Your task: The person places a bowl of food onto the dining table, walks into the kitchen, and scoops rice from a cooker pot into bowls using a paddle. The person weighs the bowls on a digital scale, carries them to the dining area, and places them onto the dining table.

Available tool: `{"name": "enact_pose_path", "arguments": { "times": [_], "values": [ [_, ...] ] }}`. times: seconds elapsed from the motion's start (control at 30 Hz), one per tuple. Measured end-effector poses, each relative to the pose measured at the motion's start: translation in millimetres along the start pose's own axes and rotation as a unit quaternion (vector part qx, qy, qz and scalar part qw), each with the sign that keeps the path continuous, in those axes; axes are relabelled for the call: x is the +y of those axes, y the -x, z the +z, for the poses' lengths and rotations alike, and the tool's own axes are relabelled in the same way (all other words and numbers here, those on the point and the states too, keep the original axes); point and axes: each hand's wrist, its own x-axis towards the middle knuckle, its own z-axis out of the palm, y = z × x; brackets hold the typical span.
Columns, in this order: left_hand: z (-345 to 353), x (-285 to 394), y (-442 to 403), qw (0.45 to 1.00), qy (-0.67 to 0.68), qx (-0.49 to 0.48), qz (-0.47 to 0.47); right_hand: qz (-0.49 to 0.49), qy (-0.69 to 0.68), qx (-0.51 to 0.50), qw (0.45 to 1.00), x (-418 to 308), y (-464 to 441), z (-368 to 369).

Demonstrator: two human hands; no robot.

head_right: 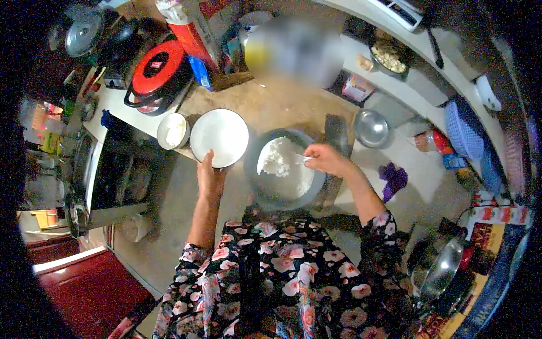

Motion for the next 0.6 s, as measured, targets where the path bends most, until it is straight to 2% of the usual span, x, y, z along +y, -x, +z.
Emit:
{"name": "enact_pose_path", "arguments": {
  "times": [0.03, 0.07, 0.13, 0.2, 0.23, 0.27, 0.33, 0.4, 0.47, 0.6],
  "values": [
    [4.1, 2.6, 4.4, 0.999, -0.05, -0.005, 0.018, -0.01, -0.002, 0.011, 1.0, -8.8, 7.5, -2.1],
    [4.2, 1.9, 6.1, 0.999, -0.045, -0.006, 0.023, -0.021, -0.003, 0.022, 1.0, -20.4, 14.1, -1.6],
    [3.6, -1.1, 10.0, 0.995, -0.095, -0.033, 0.007, -0.025, 0.024, 0.045, 0.998, -41.0, 22.7, 4.0],
    [5.9, -7.2, 12.8, 0.995, -0.093, -0.036, -0.016, -0.138, 0.066, 0.104, 0.983, -53.1, 23.0, 12.8],
    [6.0, -11.3, 14.7, 0.993, -0.088, -0.069, -0.025, -0.201, 0.16, 0.15, 0.955, -54.9, 20.5, 16.9],
    [7.0, -14.9, 16.8, 0.991, -0.083, -0.103, -0.034, -0.2, 0.164, 0.153, 0.954, -60.9, 20.0, 25.2],
    [13.0, -21.0, 20.8, 0.99, -0.07, -0.122, -0.021, -0.232, 0.344, 0.262, 0.871, -78.5, 22.0, 47.4],
    [12.5, -28.8, 20.9, 0.988, -0.019, -0.137, -0.066, -0.312, 0.525, 0.289, 0.737, -85.9, 19.7, 63.3],
    [10.4, -33.4, 19.3, 0.987, -0.014, -0.149, -0.054, -0.306, 0.586, 0.286, 0.693, -88.1, 18.6, 71.3],
    [8.5, -37.0, 20.2, 0.989, -0.006, -0.13, -0.069, -0.34, 0.566, 0.311, 0.683, -90.8, 20.3, 72.9]
  ]
}}
